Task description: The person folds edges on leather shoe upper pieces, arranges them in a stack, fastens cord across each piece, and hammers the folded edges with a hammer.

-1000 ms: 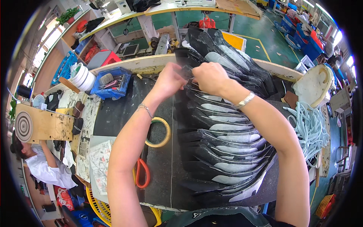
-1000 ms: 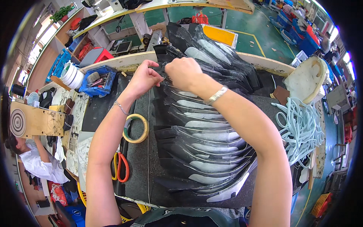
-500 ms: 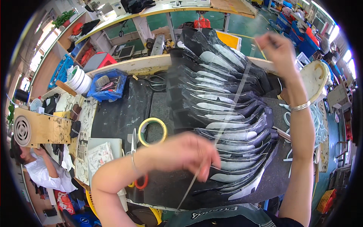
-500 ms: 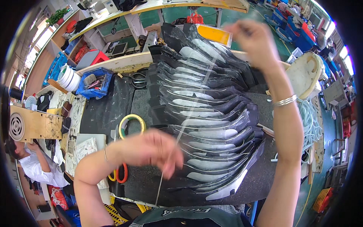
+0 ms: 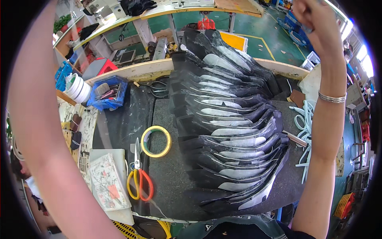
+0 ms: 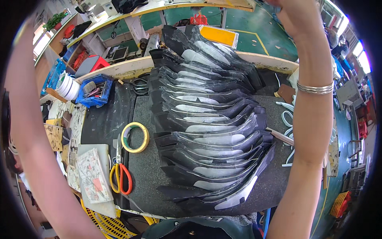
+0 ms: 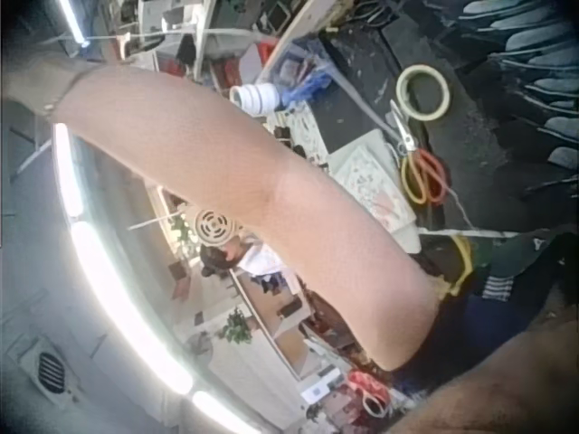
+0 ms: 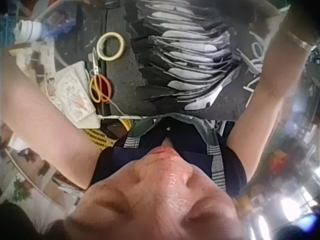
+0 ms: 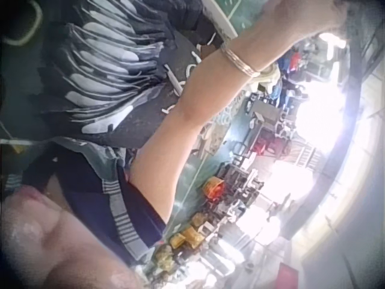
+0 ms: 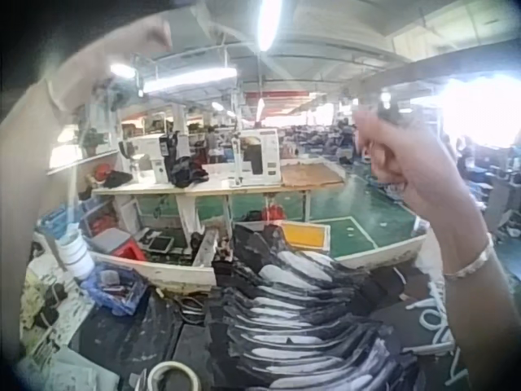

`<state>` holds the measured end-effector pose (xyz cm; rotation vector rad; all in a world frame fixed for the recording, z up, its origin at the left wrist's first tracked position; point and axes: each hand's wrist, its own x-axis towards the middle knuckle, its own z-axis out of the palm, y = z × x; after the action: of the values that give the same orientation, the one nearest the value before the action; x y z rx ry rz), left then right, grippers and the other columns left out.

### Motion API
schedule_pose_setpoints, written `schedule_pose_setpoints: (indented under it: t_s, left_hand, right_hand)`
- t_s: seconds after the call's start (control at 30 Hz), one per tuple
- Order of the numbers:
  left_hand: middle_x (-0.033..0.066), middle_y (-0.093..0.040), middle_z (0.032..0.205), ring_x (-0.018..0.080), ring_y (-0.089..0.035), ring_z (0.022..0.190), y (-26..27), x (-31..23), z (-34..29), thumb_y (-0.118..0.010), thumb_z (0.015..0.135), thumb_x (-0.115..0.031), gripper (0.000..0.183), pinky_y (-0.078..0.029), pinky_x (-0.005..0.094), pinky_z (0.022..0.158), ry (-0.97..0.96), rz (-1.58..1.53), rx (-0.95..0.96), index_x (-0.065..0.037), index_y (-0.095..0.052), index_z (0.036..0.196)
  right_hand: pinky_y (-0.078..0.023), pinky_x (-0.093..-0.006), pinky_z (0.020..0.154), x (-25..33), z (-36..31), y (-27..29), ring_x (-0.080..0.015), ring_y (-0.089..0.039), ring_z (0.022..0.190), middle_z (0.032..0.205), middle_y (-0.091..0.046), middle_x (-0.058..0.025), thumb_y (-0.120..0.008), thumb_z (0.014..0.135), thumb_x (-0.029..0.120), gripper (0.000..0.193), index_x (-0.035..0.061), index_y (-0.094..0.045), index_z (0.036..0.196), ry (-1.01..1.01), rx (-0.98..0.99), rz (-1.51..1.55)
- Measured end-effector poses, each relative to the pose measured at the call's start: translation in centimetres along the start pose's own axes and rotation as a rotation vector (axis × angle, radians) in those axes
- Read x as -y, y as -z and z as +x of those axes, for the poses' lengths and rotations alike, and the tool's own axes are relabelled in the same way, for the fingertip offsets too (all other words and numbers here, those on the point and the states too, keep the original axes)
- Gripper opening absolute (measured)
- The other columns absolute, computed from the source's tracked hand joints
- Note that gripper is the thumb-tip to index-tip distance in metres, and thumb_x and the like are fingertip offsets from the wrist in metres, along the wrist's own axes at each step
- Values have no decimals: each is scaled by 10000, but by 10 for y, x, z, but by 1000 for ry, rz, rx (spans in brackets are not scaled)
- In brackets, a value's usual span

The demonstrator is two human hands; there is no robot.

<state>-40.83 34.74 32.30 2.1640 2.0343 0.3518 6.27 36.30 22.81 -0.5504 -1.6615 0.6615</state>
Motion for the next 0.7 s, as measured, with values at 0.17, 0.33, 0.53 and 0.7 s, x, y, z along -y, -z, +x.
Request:
schedule_pose_setpoints:
  t_s: [0.17,0.33,0.53,0.7]
  left_hand:
    - [132,-511,1382,245,-477,1276,-108,-69,-51,-876,547,-222,993,-341,375,1089,-124,192,244,-99,-437,1429]
    - [137,-404,1474,199,-351,1377,-225,-132,-72,-804,644,-126,939,-307,342,1072,-567,-1162,603,-15,-348,1458]
    - [3,-563,832,75,-464,530,-244,-101,-89,-628,818,-25,542,-412,230,494,-66,-1197,716,46,-488,1337]
    - [81,-648,1068,174,-579,1048,-214,-4,-98,-788,609,24,843,-451,295,936,13,-273,588,-100,-488,1387]
  right_hand:
    - [-342,-246,515,-17,-58,-22,-46,-427,546,604,-555,22,-660,887,362,375,28,-661,717,-263,567,-469]
    - [-422,-312,618,-22,-81,-58,-155,-515,604,601,-574,-74,-656,870,320,362,-5,-643,710,-237,695,-403]
    - [-388,-286,567,-48,-95,-31,-115,-481,579,585,-542,-25,-663,868,304,389,-9,-595,648,-422,557,-376]
    - [-386,-288,549,-58,-108,7,-106,-481,562,582,-546,-18,-665,872,297,380,-11,-601,658,-598,523,-448]
